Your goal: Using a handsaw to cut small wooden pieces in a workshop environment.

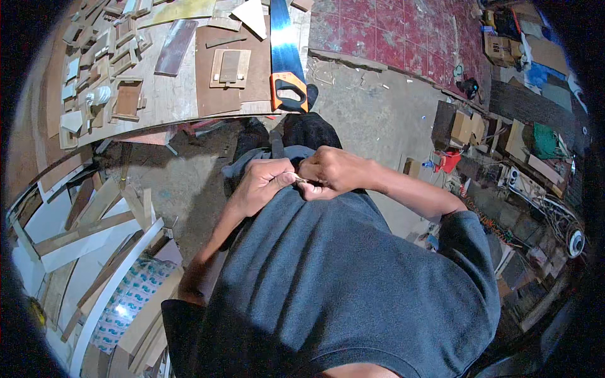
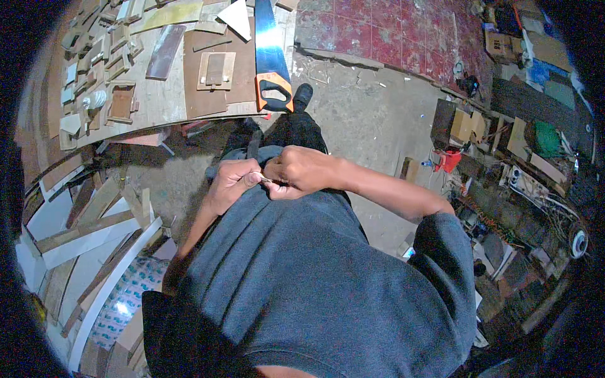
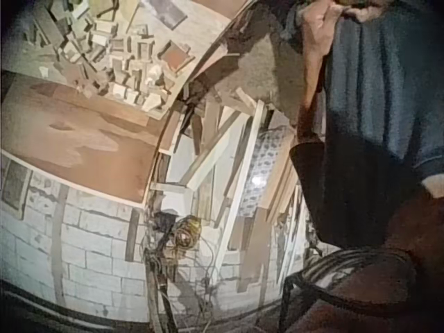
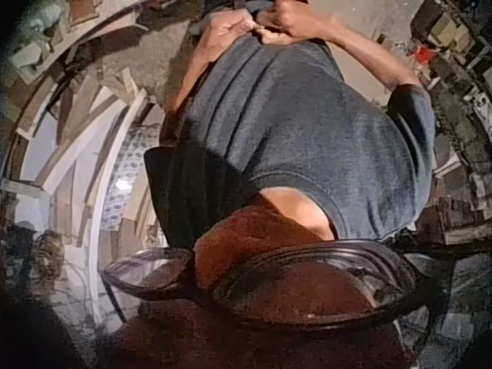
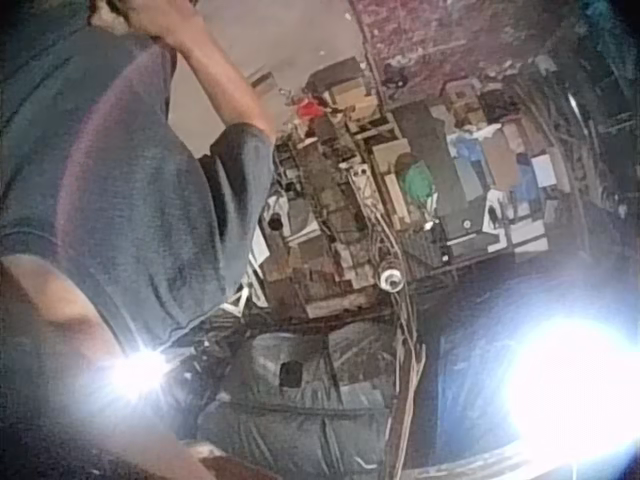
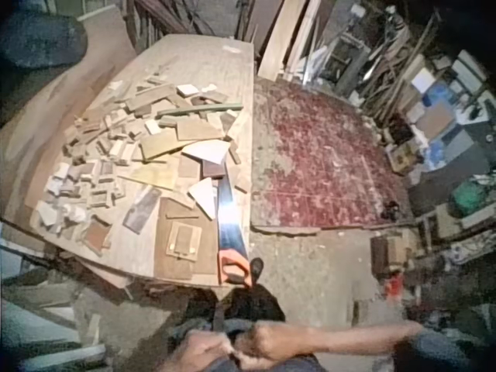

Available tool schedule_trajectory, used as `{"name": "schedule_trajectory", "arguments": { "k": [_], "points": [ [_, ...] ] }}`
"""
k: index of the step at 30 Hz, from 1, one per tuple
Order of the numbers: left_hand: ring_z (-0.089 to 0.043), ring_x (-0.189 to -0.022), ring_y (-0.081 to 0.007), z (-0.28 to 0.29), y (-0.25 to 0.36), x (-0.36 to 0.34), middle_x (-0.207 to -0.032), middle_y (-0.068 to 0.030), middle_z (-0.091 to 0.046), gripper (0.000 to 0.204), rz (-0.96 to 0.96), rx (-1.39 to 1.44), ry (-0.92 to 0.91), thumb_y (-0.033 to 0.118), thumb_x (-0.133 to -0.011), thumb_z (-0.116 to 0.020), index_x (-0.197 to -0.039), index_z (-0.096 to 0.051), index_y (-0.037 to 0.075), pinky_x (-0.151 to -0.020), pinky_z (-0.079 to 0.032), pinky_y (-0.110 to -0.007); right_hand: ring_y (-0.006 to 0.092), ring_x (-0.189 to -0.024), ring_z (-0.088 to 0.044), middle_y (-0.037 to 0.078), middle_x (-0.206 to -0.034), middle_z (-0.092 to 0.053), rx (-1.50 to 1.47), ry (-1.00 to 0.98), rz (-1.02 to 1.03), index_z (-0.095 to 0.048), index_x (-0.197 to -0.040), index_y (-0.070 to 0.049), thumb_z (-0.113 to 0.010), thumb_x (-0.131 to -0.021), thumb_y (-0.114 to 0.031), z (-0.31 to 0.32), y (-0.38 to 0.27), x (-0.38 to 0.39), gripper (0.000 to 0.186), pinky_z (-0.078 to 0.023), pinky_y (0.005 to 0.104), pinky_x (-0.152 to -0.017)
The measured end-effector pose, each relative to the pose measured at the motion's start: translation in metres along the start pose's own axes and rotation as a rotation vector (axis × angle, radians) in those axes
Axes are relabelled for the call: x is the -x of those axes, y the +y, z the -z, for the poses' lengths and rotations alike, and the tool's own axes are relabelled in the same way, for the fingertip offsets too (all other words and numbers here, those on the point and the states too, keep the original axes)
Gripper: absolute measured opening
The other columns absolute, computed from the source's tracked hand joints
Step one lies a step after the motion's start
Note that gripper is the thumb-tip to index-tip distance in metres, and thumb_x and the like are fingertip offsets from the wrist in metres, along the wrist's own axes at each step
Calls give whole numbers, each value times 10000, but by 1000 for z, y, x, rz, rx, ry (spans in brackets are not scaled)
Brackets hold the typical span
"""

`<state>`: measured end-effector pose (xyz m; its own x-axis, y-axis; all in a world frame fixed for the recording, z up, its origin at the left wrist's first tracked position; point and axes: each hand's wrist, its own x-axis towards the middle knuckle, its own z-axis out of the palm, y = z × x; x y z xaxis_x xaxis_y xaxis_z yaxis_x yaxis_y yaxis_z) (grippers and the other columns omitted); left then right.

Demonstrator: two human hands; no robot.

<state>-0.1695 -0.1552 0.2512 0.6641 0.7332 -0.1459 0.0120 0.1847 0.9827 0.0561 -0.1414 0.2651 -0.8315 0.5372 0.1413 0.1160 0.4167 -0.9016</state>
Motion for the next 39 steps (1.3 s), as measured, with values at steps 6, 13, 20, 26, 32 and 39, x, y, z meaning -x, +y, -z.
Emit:
{"name": "schedule_trajectory", "arguments": {
  "k": [6, 13, 20, 26, 32, 39],
  "points": [
    [-524, -626, -176, -3, -3, 1, -691, -119, -538, 346, 12, 3, -30, 268, -978, -565, -816, -556, -38, -602, -422, -317, 321, -463, -433, 144, -568, -381, 28, 6, -5, -417, -617, -18, -598, -863, -161, -3, -2, 5, 338, -355, 430, -454],
    [-573, -635, -247, -1, 6, -1, -705, -155, -559, 280, 91, -39, 46, 202, -978, -554, -850, -537, -46, -607, -435, -351, 336, -545, -537, 176, -678, -550, -127, -88, -352, -525, -734, 28, -618, -844, -147, 14, -8, -5, 226, -415, 417, -517],
    [-572, -727, -428, 7, 15, -16, -751, -223, -568, 220, 79, -392, 91, 160, -955, -523, -848, -524, -32, -651, -440, -454, 376, -742, -607, 220, -800, -611, -39, -44, -473, -588, -889, 47, -646, -831, -102, 20, -9, -29, 171, -477, 429, -669],
    [-582, -844, -460, 14, 6, -24, -832, -269, -583, 168, 73, -571, 41, 119, -930, -514, -900, -505, -46, -737, -446, -520, 440, -847, -644, 272, -848, -650, 185, -47, -549, -614, -901, 42, -646, -732, -32, 12, 3, -32, 187, -518, 487, -733],
    [-590, -858, -453, 26, -7, -33, -842, -265, -590, 159, 85, -667, -6, 127, -918, -518, -899, -504, -30, -735, -452, -524, 441, -876, -624, 261, -881, -646, 250, -150, -591, -602, -888, 52, -613, -805, -66, 18, 22, -37, 145, -504, 474, -754],
    [-617, -837, -430, 29, -11, -35, -860, -246, -621, 170, 99, -815, -13, 155, -917, -520, -907, -540, -13, -727, -487, -519, 438, -825, -635, 245, -833, -654, 361, -108, -574, -607, -865, 26, -613, -793, -86, 6, 25, -39, 133, -511, 491, -723]
  ]
}}
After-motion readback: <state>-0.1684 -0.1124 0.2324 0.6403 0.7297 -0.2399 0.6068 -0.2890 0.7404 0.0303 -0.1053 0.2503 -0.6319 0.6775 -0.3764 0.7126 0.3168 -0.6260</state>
